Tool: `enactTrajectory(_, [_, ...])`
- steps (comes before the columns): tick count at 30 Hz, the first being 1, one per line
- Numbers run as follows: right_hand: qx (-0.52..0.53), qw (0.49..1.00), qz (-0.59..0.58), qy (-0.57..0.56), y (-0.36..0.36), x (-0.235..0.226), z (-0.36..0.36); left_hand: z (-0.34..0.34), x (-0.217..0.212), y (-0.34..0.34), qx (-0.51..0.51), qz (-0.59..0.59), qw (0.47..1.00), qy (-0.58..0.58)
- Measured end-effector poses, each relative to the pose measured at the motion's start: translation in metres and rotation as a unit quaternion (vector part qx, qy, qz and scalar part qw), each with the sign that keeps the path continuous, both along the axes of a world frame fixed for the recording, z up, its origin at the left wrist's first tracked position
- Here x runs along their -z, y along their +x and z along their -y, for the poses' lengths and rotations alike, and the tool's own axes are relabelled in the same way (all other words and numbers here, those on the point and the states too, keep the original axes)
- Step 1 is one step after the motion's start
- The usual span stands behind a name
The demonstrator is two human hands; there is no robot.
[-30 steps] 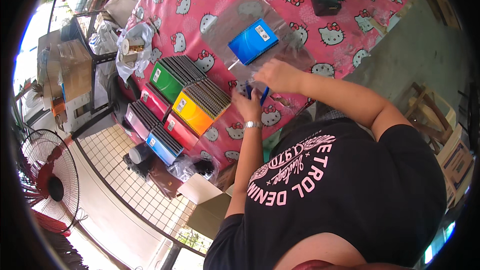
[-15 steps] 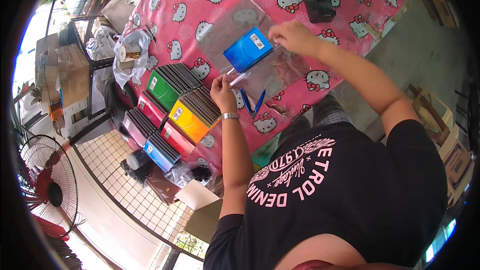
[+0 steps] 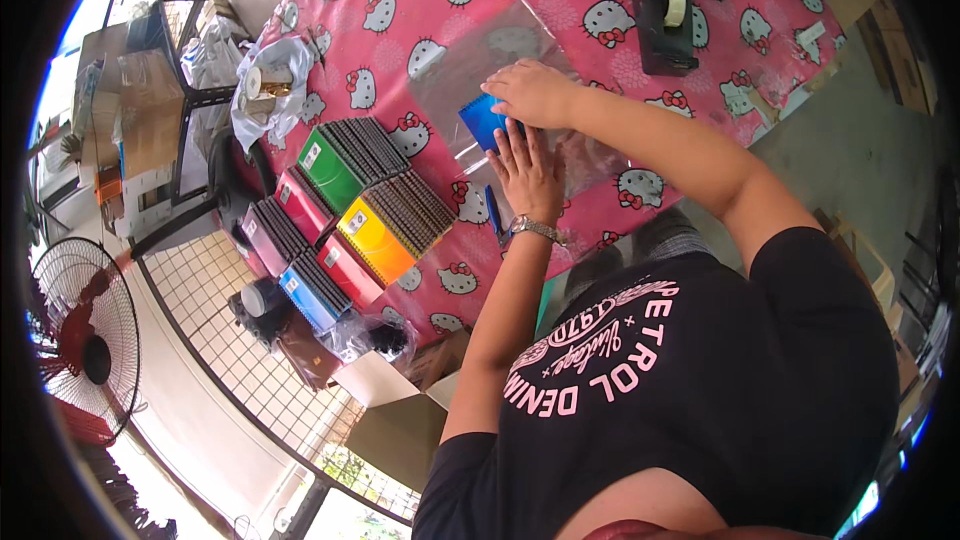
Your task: The person places a stack of small, colorful notebooks into a clear plastic bag and seals it using tape.
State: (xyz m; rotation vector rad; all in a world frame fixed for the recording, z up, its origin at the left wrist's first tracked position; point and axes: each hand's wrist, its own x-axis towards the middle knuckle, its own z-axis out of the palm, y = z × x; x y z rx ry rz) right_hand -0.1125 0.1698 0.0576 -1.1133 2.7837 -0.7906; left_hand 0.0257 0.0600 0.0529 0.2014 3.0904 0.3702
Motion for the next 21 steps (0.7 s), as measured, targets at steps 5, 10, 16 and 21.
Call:
enactTrajectory(5, [-0.043,0.977,0.175,0.111,-0.031,-0.034,0.022,0.001,0.008,0.001,-0.044,-0.026,0.998,-0.023])
enactTrajectory(10, [0.084,0.992,-0.068,0.068,-0.095,0.016,0.006,-0.01,-0.004,-0.006,-0.012,-0.016,1.0,-0.021])
enactTrajectory(16, [-0.009,0.984,-0.177,0.018,-0.098,0.028,0.012,-0.001,-0.008,-0.005,-0.018,-0.025,0.999,-0.013])
enactTrajectory(21, [-0.08,0.975,-0.207,-0.021,-0.108,0.031,0.013,0.003,-0.017,-0.009,-0.004,-0.042,0.999,-0.013])
